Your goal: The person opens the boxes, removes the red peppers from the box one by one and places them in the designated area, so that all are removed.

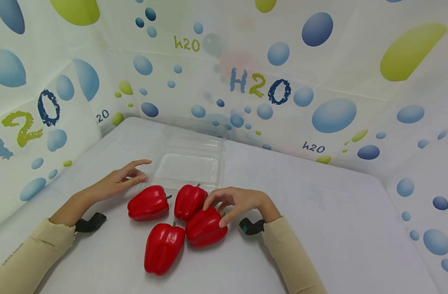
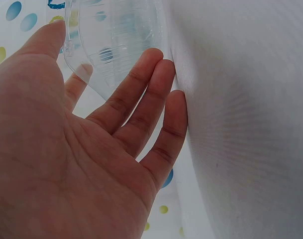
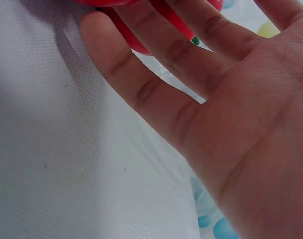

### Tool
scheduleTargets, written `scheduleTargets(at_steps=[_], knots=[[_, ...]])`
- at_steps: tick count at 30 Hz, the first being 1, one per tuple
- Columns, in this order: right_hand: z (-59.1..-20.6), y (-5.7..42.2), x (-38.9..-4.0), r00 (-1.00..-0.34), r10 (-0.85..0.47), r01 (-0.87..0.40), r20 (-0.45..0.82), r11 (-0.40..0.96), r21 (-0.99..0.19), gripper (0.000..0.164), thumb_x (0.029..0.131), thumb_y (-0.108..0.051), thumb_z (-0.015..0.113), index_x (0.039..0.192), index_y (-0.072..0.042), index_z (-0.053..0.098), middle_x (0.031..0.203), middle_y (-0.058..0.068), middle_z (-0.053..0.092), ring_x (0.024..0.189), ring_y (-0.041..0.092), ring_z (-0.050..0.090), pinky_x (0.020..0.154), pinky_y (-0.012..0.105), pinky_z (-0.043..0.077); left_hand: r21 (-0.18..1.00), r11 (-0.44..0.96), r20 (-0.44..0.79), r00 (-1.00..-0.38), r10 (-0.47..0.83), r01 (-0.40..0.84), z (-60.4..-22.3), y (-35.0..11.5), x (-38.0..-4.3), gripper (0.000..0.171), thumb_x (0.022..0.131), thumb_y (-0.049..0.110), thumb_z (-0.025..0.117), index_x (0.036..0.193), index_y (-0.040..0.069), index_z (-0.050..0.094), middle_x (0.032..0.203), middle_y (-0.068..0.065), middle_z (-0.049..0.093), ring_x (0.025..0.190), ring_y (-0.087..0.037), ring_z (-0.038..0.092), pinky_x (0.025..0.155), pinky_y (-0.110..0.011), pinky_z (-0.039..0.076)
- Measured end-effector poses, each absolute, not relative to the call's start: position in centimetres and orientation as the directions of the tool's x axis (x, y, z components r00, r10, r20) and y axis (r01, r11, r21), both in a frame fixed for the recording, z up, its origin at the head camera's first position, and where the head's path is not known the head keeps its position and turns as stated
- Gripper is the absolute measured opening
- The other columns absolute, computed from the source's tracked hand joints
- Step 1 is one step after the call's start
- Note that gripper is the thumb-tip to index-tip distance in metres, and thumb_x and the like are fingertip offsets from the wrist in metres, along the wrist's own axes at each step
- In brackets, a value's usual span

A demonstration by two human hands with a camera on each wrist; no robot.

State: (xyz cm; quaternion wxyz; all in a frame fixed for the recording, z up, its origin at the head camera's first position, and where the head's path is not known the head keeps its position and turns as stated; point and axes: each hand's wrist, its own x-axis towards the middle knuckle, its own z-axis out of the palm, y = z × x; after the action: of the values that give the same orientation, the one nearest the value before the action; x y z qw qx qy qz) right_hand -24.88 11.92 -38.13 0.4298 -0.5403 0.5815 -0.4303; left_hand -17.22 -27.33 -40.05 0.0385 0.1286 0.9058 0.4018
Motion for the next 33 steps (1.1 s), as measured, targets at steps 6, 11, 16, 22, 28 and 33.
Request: scheduleTargets(at_steps=[6,11,16,22,28,33], knots=[[-38.14,11.92,-25.00,-0.040,-0.999,-0.253,-0.031,0.040,-0.967,0.048,0.083,-0.014,0.075,0.123,0.001,0.053,0.125,0.009,0.055,0.117,0.023,0.053,0.092,0.053,0.051,0.743,0.638,0.038,-0.963,0.265,0.205,-40.25,-27.44,-17.33,0.058,0.098,0.029,0.057,0.149,0.024,0.032,0.124,-0.016,0.060,0.115,-0.035,0.056,0.090,-0.054,0.051],[-38.26,12.03,-25.23,-0.031,-0.999,-0.244,-0.010,0.017,-0.970,0.046,0.084,-0.013,0.074,0.122,0.002,0.053,0.125,0.012,0.055,0.116,0.023,0.054,0.092,0.055,0.051,0.744,0.637,0.038,-0.964,0.265,0.204,-40.13,-27.40,-17.26,0.058,0.098,0.029,0.057,0.150,0.024,0.032,0.123,-0.017,0.060,0.115,-0.035,0.056,0.090,-0.054,0.051],[-38.45,12.08,-25.36,-0.027,-1.000,-0.251,0.001,0.006,-0.968,0.048,0.083,-0.013,0.075,0.122,0.004,0.052,0.124,0.026,0.052,0.116,0.034,0.053,0.091,0.055,0.051,0.746,0.636,0.034,-0.964,0.263,0.200,-39.95,-27.30,-17.15,0.058,0.097,0.028,0.057,0.149,0.024,0.032,0.123,-0.017,0.060,0.115,-0.035,0.056,0.090,-0.054,0.052],[-38.42,12.18,-25.30,-0.035,-0.999,-0.254,-0.004,0.013,-0.967,0.050,0.083,-0.014,0.075,0.123,0.004,0.053,0.125,0.030,0.051,0.118,0.028,0.054,0.092,0.054,0.051,0.749,0.628,0.040,-0.961,0.274,0.210,-39.70,-27.28,-17.00,0.058,0.097,0.027,0.057,0.150,0.021,0.032,0.123,-0.017,0.060,0.114,-0.035,0.056,0.089,-0.053,0.052],[-38.31,12.23,-25.22,-0.037,-0.999,-0.250,-0.010,0.019,-0.968,0.048,0.084,-0.013,0.074,0.123,0.005,0.052,0.127,0.031,0.050,0.118,0.021,0.054,0.092,0.054,0.051,0.758,0.618,0.039,-0.960,0.277,0.209,-39.50,-27.21,-16.92,0.059,0.097,0.027,0.058,0.150,0.021,0.032,0.123,-0.017,0.060,0.114,-0.034,0.056,0.089,-0.052,0.052],[-38.25,12.27,-25.22,-0.037,-0.999,-0.248,-0.008,0.017,-0.969,0.049,0.084,-0.013,0.074,0.123,0.005,0.052,0.127,0.031,0.049,0.118,0.022,0.054,0.092,0.055,0.050,0.755,0.621,0.040,-0.960,0.278,0.211,-39.52,-27.24,-16.90,0.060,0.097,0.028,0.058,0.150,0.021,0.032,0.124,-0.017,0.060,0.114,-0.033,0.056,0.089,-0.051,0.053]])
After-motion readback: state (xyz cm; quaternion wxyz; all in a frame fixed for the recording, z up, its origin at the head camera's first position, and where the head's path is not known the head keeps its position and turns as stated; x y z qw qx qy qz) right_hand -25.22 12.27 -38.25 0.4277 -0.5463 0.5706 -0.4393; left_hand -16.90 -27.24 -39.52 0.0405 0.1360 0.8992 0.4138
